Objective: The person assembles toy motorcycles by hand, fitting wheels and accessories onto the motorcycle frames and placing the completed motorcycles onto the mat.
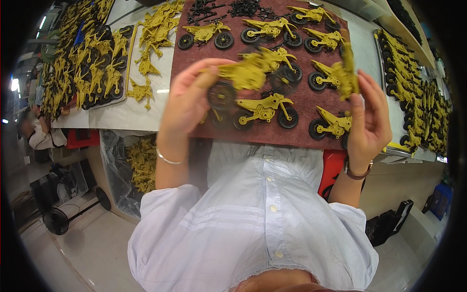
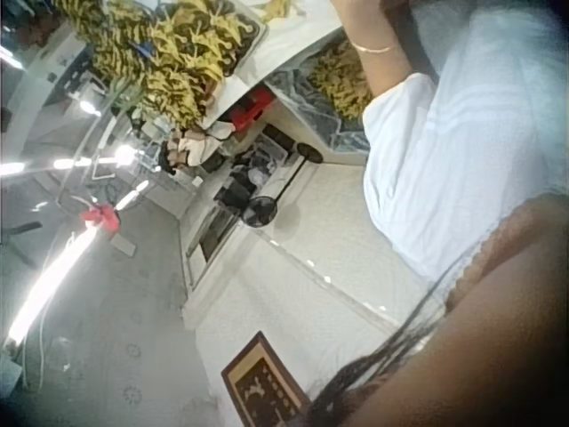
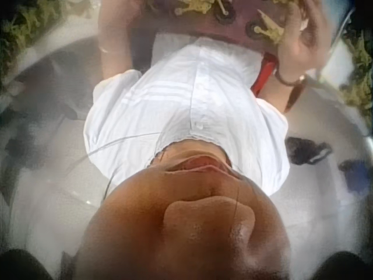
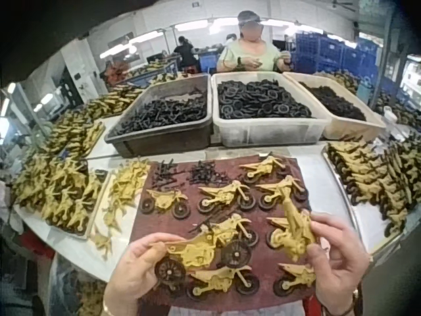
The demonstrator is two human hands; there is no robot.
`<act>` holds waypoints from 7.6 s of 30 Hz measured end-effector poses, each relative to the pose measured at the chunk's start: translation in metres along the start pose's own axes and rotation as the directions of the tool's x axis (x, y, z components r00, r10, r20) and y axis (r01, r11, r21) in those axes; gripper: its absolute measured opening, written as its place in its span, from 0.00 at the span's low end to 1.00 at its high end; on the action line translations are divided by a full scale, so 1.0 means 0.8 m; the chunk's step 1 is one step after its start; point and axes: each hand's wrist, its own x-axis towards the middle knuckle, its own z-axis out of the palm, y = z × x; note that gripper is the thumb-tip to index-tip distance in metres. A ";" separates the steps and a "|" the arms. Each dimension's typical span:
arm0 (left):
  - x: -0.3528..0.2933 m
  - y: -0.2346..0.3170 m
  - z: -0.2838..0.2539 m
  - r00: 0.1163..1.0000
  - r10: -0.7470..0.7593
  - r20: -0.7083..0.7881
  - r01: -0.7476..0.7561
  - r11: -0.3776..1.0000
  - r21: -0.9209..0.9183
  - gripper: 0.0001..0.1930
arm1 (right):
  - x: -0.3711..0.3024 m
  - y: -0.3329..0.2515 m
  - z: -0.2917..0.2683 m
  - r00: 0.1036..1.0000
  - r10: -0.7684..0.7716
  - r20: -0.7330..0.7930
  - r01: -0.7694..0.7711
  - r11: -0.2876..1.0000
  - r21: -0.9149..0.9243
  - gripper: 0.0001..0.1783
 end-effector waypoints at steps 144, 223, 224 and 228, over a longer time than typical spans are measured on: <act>-0.008 -0.046 0.066 0.992 -0.082 -0.098 0.061 0.977 -0.204 0.17 | 0.021 -0.020 0.026 0.586 -0.326 0.742 0.637 0.752 -0.172 0.06; -0.002 -0.049 0.072 0.994 -0.091 -0.053 0.092 0.996 0.014 0.16 | -0.002 -0.013 0.018 0.851 -0.187 0.491 0.311 0.933 -0.182 0.15; -0.002 -0.052 0.071 0.995 -0.084 -0.050 0.084 0.996 -0.001 0.14 | -0.003 -0.011 0.018 0.840 -0.212 0.499 0.341 0.922 -0.182 0.15; -0.002 -0.053 0.070 0.996 -0.090 -0.028 0.087 0.993 -0.077 0.12 | -0.003 -0.008 0.018 0.839 -0.234 0.491 0.361 0.915 -0.180 0.16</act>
